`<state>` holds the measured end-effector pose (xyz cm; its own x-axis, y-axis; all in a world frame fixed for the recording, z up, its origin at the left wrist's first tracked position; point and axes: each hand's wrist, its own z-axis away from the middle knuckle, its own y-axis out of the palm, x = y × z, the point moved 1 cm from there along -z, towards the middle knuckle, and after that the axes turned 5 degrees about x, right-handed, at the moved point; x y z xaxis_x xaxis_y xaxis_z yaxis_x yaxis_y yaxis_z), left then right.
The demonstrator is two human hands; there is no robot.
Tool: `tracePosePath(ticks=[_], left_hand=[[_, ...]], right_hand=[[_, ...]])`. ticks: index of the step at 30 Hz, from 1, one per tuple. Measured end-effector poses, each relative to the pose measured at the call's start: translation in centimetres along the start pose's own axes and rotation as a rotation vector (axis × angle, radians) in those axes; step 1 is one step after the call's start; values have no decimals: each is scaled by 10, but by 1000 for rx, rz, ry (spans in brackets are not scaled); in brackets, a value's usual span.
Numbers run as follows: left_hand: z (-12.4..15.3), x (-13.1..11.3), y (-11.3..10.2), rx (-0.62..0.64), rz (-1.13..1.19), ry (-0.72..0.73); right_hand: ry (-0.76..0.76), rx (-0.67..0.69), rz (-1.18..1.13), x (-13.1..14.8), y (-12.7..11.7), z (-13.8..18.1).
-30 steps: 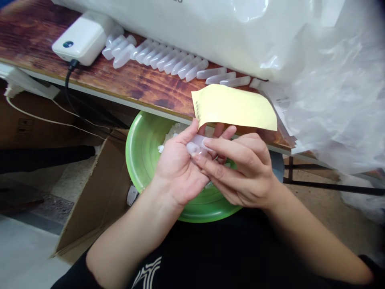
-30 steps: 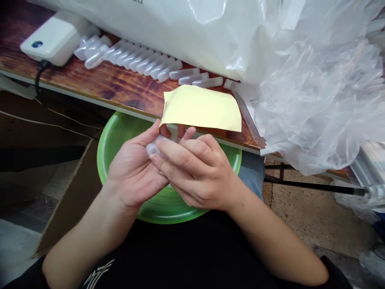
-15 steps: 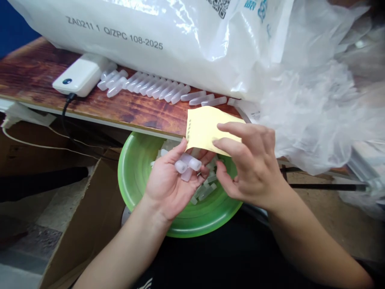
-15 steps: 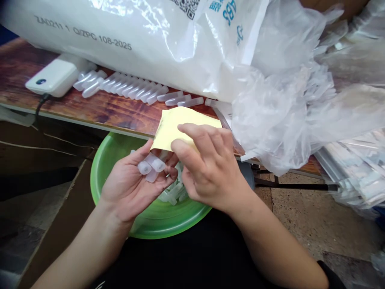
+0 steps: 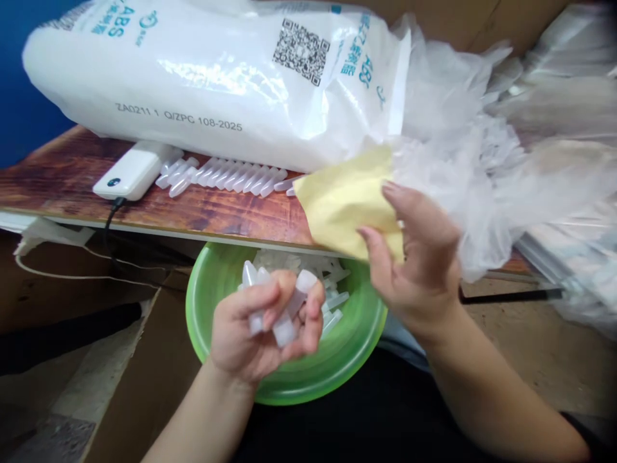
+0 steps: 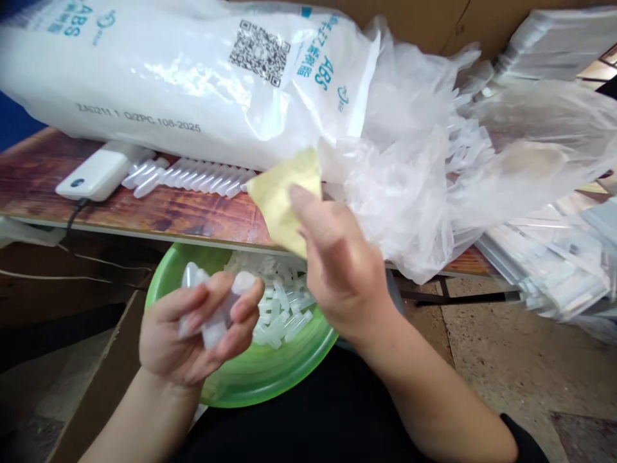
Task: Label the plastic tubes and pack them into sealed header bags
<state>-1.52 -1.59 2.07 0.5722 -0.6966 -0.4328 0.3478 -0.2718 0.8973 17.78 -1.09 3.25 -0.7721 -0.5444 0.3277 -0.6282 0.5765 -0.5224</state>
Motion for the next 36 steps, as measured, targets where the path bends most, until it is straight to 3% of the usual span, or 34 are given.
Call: tracePosePath(ticks=[3,5,9,14,20,23,25,28,33,36], left_hand=[[6,-2,0,296,-143,-63],[8,-4,-3,400,-219,-118],[8,-11,-10,467,-257,-163],[7,-8,-7,532,-103,-191],[8,5,2,353,175,-302],[8,3,6,325,152,-336],[9,-1,9,265,60,-342],[14,-5,10,97,-279,-355],[17,5,-11,-248,-1204,-402],[16,12,-23,-289,-1474,-406]], right_hand=[[-7,289,-112,13,-2,1],[13,403,-304,22,-5,2],[12,475,-638,38,-8,-2],[83,478,-688,41,-13,-6],[243,619,-814,32,-14,-7],[304,653,-806,27,-10,-6],[316,598,-753,22,-8,-5],[265,442,-604,10,-14,-7],[126,157,-263,-3,-33,-9],[-10,104,-103,2,-35,-6]])
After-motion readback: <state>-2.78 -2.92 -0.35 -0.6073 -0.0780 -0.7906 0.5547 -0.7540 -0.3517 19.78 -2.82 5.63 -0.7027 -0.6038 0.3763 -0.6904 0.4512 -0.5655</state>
